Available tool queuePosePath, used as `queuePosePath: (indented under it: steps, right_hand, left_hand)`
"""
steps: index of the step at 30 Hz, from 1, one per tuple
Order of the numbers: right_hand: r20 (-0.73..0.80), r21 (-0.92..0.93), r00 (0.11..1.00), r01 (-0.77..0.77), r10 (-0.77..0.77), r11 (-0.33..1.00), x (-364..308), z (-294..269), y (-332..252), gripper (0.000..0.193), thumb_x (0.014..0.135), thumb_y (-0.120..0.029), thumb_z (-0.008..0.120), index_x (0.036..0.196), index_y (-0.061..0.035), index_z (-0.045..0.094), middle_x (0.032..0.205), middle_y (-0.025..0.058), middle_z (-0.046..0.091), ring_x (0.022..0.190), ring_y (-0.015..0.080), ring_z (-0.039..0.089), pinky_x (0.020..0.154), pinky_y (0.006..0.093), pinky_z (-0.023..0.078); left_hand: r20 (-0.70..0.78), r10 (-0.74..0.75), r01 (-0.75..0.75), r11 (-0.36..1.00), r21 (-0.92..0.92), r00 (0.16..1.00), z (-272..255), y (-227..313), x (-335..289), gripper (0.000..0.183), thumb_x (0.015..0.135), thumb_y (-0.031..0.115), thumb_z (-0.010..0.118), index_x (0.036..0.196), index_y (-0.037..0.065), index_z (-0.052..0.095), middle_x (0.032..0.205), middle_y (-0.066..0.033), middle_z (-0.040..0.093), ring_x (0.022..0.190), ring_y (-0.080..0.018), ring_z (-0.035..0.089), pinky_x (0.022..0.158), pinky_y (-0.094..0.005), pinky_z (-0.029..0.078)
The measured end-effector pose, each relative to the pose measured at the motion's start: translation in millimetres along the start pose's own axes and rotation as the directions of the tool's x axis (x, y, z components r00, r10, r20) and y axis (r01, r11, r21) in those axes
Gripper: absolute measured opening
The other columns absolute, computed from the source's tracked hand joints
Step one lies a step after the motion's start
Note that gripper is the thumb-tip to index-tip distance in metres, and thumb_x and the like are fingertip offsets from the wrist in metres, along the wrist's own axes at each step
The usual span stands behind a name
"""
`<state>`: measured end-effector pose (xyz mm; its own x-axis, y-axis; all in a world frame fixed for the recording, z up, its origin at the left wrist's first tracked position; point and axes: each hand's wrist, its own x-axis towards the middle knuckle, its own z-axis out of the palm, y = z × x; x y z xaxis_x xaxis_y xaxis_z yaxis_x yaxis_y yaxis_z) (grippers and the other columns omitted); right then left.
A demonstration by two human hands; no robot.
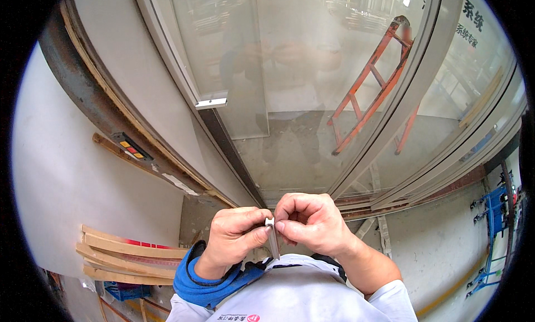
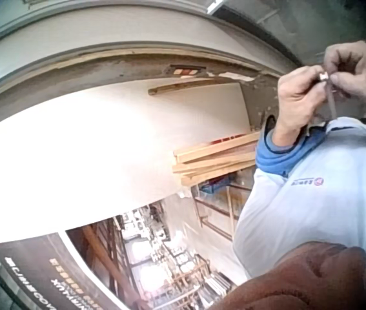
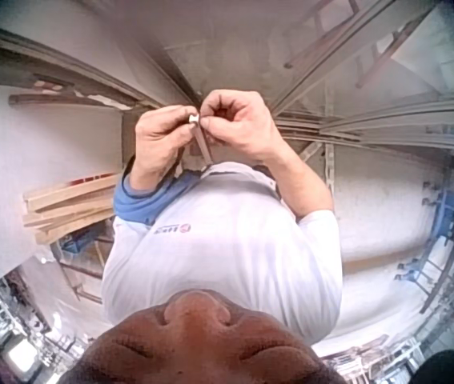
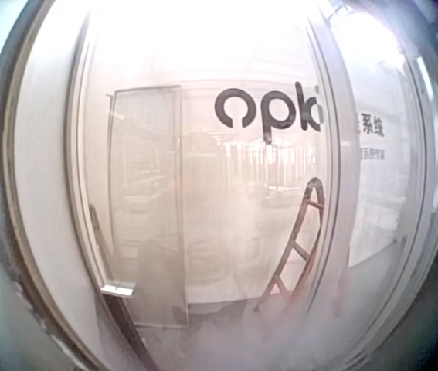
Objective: The person wipes a metal door frame with a blue cloth, applies a component to the frame, and fits a metal strip into a groove by hand.
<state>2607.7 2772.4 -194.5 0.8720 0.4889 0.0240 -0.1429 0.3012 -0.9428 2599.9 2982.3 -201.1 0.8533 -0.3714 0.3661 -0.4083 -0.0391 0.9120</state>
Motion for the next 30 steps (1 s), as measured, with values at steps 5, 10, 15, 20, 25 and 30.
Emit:
queuePosePath:
  steps: [5, 10, 15, 20, 25, 30]
  right_hand:
    - [0.008, -0.018, 1.0, -0.008, 0.008, 1.0, 0, 0, -3, 0.004, 0.092, -0.002, 0.065, 0.09, 0.0011, 0.064, 0.079, -0.0007, 0.063, 0.07, 0.0037, 0.057, 0.059, 0.0217, 0.047]
    - [0.015, -0.043, 0.999, 0.039, -0.039, 0.998, 2, 2, -1, 0.003, 0.091, -0.001, 0.064, 0.09, 0.0008, 0.063, 0.078, -0.0013, 0.061, 0.07, 0.004, 0.056, 0.059, 0.0216, 0.046]
    - [-0.018, -0.003, 0.999, -0.049, 0.049, 0.999, 2, 4, -1, 0.001, 0.088, 0.001, 0.063, 0.089, 0.0009, 0.062, 0.084, -0.0017, 0.059, 0.076, 0.0038, 0.05, 0.064, 0.0218, 0.042]
    - [-0.046, 0.045, 0.998, -0.029, 0.032, 0.999, 8, 3, 12, 0.002, 0.09, 0.0, 0.061, 0.089, 0.0015, 0.062, 0.071, 0.0, 0.058, 0.059, 0.0056, 0.053, 0.05, 0.0237, 0.042]
    - [-0.096, 0.175, 0.987, -0.108, 0.126, 0.979, 11, 2, 12, 0.005, 0.091, -0.003, 0.062, 0.09, 0.0017, 0.062, 0.072, 0.0009, 0.059, 0.058, 0.0061, 0.052, 0.049, 0.0236, 0.041]
    - [-0.07, 0.166, 0.985, -0.144, 0.157, 0.976, 11, 0, -2, 0.009, 0.097, -0.007, 0.065, 0.094, 0.0015, 0.063, 0.075, 0.0038, 0.063, 0.059, 0.009, 0.056, 0.049, 0.0229, 0.041]
  left_hand:
    - [0.018, 0.009, -0.009, 0.999, 0.034, 1.0, -1, 3, 1, 0.021, 0.09, 0.006, 0.075, 0.102, -0.01, 0.07, 0.075, -0.0104, 0.064, 0.062, -0.0147, 0.059, 0.054, -0.0278, 0.046]
    - [0.03, 0.02, -0.022, 0.998, 0.054, 0.999, -3, 3, 1, 0.02, 0.088, 0.005, 0.075, 0.101, -0.009, 0.07, 0.074, -0.0111, 0.064, 0.061, -0.0166, 0.058, 0.054, -0.029, 0.045]
    - [0.024, 0.049, -0.051, 0.996, 0.074, 0.999, -3, 0, 3, 0.02, 0.087, 0.005, 0.075, 0.1, -0.009, 0.07, 0.074, -0.0116, 0.063, 0.06, -0.0183, 0.058, 0.053, -0.03, 0.045]
    - [-0.019, 0.116, -0.113, 0.985, 0.132, 0.993, -1, -1, 9, 0.024, 0.088, 0.015, 0.076, 0.092, -0.007, 0.07, 0.068, -0.0084, 0.062, 0.057, -0.0172, 0.06, 0.053, -0.0284, 0.045]
    - [-0.023, 0.128, -0.123, 0.98, 0.154, 0.991, -3, 6, 18, 0.025, 0.089, 0.017, 0.075, 0.089, -0.007, 0.069, 0.068, -0.0092, 0.062, 0.057, -0.0183, 0.059, 0.053, -0.0291, 0.045]
    - [-0.015, 0.128, -0.125, 0.983, 0.134, 0.992, -3, -1, 19, 0.024, 0.089, 0.016, 0.075, 0.089, -0.007, 0.069, 0.072, -0.0109, 0.064, 0.058, -0.0186, 0.059, 0.053, -0.0295, 0.045]
